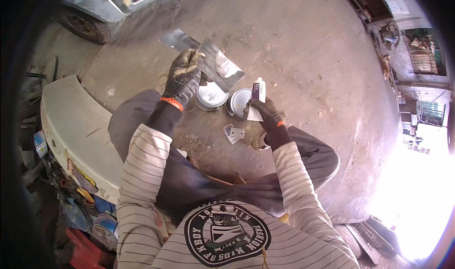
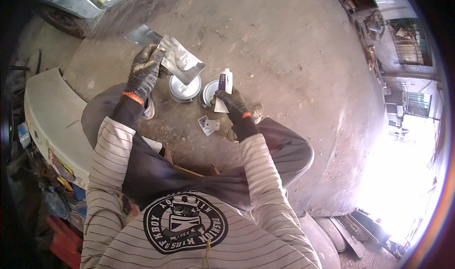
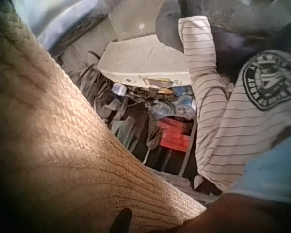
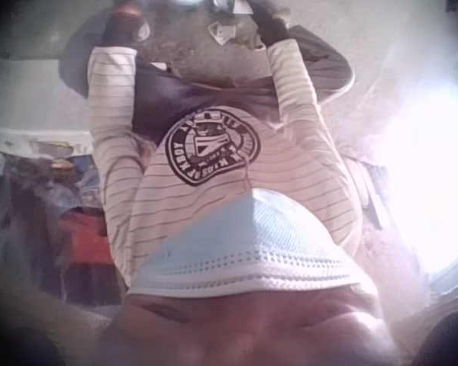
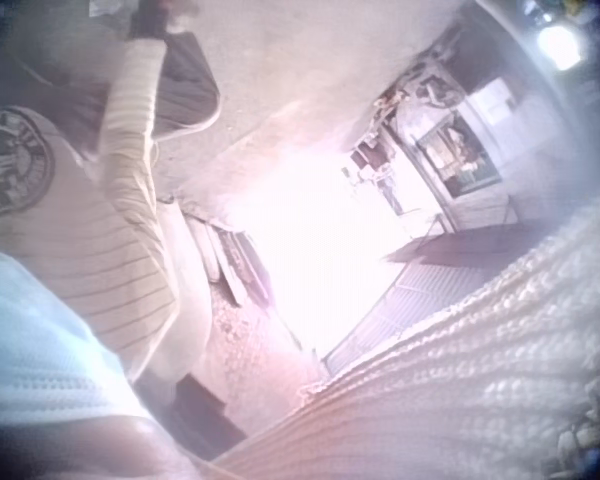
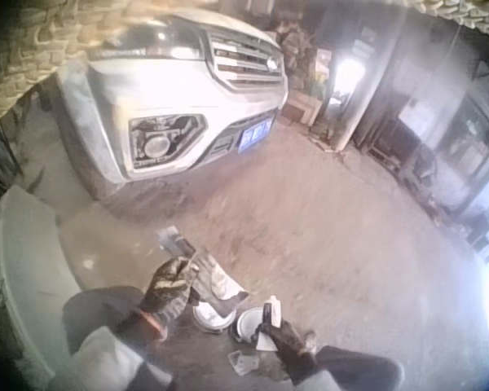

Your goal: The person sits on the floor and mixes a white paste from a container with a putty knife. They then stand and apply the paste to a damaged area on the front fender of a silver car using the putty knife.

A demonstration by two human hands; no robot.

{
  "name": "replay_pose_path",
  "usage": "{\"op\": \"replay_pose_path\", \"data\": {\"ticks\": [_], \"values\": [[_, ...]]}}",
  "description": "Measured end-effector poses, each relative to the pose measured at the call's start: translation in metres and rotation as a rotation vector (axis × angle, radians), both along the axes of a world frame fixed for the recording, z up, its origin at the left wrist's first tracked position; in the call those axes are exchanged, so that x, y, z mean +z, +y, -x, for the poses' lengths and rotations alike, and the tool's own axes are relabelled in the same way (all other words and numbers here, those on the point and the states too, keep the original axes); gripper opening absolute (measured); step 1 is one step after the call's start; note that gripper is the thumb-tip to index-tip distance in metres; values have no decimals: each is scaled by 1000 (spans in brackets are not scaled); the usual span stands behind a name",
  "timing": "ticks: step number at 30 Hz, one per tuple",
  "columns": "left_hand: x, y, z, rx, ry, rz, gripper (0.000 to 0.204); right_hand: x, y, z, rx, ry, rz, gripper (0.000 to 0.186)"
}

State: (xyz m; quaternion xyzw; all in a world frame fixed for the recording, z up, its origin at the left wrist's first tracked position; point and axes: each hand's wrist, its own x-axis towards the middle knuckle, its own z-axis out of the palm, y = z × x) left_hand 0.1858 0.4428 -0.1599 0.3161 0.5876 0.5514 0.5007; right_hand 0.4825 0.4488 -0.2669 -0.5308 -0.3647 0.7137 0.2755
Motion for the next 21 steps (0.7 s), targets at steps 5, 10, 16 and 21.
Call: {"op": "replay_pose_path", "data": {"ticks": [5, 10, 16, 21], "values": [[-12, 7, -10, -60, -49, -35, 26, 98, -28, 14, 118, -160, -248, 32], [-30, 11, -23, -73, 112, -137, 24, 136, -49, 10, 207, -293, -255, 25], [-29, 7, -29, -88, 86, -84, 23, 142, -57, 17, 293, -490, -294, 28], [-12, -3, -30, -122, 20, -46, 23, 131, -56, 22, 393, -771, -749, 36]]}}
